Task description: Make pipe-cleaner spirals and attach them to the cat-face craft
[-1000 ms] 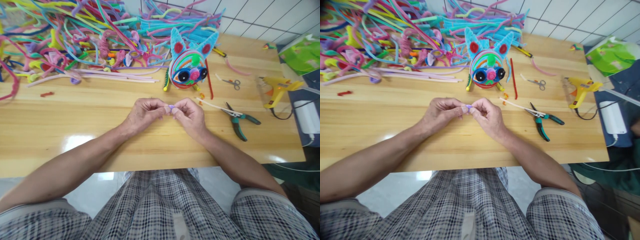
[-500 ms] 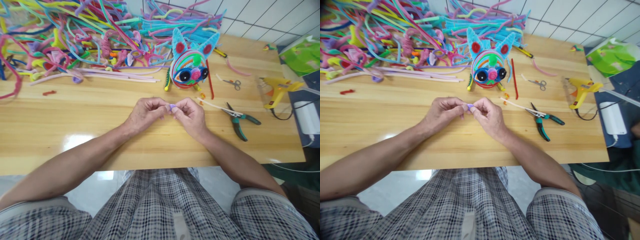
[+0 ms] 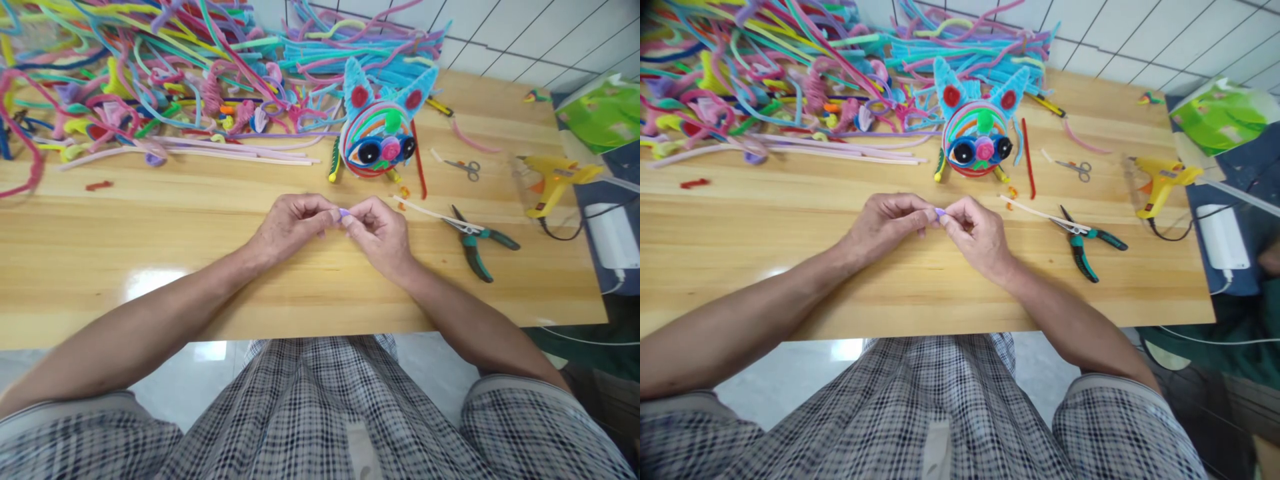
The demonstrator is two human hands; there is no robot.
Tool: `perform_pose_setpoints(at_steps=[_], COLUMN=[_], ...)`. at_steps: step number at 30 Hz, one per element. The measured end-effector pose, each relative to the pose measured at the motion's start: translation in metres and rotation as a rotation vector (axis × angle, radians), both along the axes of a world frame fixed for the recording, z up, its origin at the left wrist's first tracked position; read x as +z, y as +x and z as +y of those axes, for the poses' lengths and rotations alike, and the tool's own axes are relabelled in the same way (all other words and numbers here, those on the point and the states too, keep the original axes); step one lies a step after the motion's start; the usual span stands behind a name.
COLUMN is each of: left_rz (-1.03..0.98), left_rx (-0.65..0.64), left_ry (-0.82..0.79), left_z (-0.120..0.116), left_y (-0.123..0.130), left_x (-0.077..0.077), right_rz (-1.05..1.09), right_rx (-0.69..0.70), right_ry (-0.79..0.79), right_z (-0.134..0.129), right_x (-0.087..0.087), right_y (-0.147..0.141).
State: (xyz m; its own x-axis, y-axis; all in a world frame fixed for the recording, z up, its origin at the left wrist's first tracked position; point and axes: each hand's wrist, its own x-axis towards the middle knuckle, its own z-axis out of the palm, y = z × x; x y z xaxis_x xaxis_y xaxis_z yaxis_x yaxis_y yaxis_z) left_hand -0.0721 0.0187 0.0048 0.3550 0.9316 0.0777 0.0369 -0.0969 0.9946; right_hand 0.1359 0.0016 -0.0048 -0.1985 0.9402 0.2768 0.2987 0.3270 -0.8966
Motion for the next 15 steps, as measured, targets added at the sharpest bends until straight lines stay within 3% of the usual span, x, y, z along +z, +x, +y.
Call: perform_pose_setpoints(at_steps=[15], left_rz=[-0.052], left_rx=[-0.038], left_ry=[-0.174], left_z=[0.0041], left_y=[-0.0031], left_x=[0.0055], right_rz=[-0.116], right_rx=[-0.015], right_ry=[0.239], right_z=[-0.0003], right_x=[0.0018], right_y=[0.0011])
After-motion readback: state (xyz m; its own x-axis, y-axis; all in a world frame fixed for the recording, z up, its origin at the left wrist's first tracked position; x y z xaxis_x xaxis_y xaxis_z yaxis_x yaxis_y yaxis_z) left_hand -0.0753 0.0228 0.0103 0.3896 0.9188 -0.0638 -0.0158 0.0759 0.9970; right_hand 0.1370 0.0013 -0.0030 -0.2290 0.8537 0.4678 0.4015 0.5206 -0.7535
